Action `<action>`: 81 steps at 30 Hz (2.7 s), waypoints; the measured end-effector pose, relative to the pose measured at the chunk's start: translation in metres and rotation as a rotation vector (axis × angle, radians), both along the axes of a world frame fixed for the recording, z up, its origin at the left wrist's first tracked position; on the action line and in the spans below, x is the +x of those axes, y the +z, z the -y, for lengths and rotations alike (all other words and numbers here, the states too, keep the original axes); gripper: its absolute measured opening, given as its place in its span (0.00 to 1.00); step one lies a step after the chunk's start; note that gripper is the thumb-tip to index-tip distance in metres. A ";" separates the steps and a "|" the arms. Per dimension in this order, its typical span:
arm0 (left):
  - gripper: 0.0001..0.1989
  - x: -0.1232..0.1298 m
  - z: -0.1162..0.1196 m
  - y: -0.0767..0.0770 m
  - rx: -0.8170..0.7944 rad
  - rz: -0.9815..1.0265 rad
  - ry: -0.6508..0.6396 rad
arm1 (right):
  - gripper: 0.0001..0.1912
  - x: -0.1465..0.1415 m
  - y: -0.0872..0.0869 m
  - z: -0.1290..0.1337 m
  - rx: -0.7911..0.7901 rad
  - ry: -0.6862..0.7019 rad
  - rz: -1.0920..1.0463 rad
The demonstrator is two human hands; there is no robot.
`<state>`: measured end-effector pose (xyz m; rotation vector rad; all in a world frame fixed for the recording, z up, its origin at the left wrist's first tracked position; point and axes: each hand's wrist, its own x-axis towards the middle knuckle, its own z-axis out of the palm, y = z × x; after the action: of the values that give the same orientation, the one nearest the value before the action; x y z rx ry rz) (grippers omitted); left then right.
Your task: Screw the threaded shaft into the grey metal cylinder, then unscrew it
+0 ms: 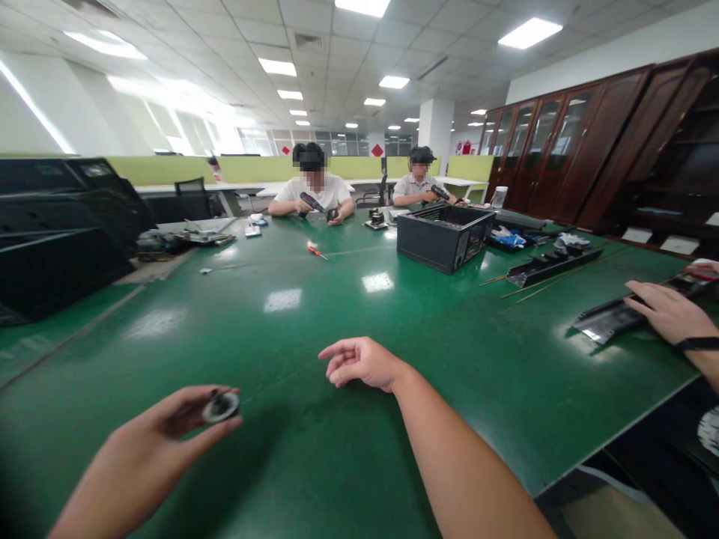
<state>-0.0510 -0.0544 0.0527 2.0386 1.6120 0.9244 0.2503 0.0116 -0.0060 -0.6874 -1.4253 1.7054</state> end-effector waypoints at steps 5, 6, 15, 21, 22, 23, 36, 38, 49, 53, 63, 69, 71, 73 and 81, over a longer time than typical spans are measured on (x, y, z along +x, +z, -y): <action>0.16 0.059 -0.047 -0.019 0.031 0.014 -0.261 | 0.29 -0.007 -0.004 0.002 0.225 -0.236 0.185; 0.15 0.062 -0.049 -0.025 0.064 0.002 -0.285 | 0.30 -0.009 -0.004 0.003 0.269 -0.255 0.232; 0.13 0.054 -0.049 -0.050 0.142 0.054 -0.273 | 0.22 -0.019 0.010 0.022 0.632 -0.320 0.601; 0.10 0.058 -0.051 -0.051 0.186 0.102 -0.314 | 0.15 -0.021 0.012 0.022 0.645 -0.337 0.630; 0.10 0.058 -0.051 -0.051 0.192 0.105 -0.324 | 0.14 -0.021 0.012 0.022 0.662 -0.345 0.638; 0.10 0.059 -0.050 -0.051 0.197 0.109 -0.332 | 0.13 -0.021 0.012 0.022 0.675 -0.353 0.645; 0.10 0.063 -0.046 -0.047 0.208 0.126 -0.354 | 0.08 -0.021 0.013 0.025 0.625 -0.292 0.671; 0.09 0.063 -0.045 -0.047 0.206 0.127 -0.352 | 0.08 -0.022 0.013 0.025 0.619 -0.305 0.669; 0.10 0.065 -0.045 -0.047 0.190 0.141 -0.328 | 0.06 -0.023 0.011 0.024 0.625 -0.351 0.663; 0.10 0.065 -0.044 -0.046 0.186 0.136 -0.317 | 0.06 -0.022 0.012 0.023 0.619 -0.346 0.666; 0.09 0.064 -0.044 -0.047 0.190 0.132 -0.317 | 0.05 -0.022 0.013 0.024 0.632 -0.348 0.665; 0.10 0.065 -0.044 -0.047 0.189 0.121 -0.300 | 0.05 -0.020 0.013 0.024 0.631 -0.358 0.666; 0.10 0.066 -0.044 -0.046 0.183 0.123 -0.298 | 0.05 -0.020 0.013 0.024 0.632 -0.359 0.671; 0.10 0.066 -0.044 -0.046 0.180 0.129 -0.299 | 0.04 -0.020 0.013 0.024 0.630 -0.359 0.679; 0.10 0.065 -0.044 -0.045 0.183 0.127 -0.292 | 0.04 -0.020 0.013 0.024 0.620 -0.363 0.676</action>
<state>0.0143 -0.0107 0.0073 2.2110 1.1611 1.0984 0.2305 -0.0121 0.0066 -1.1247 -1.9992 0.6902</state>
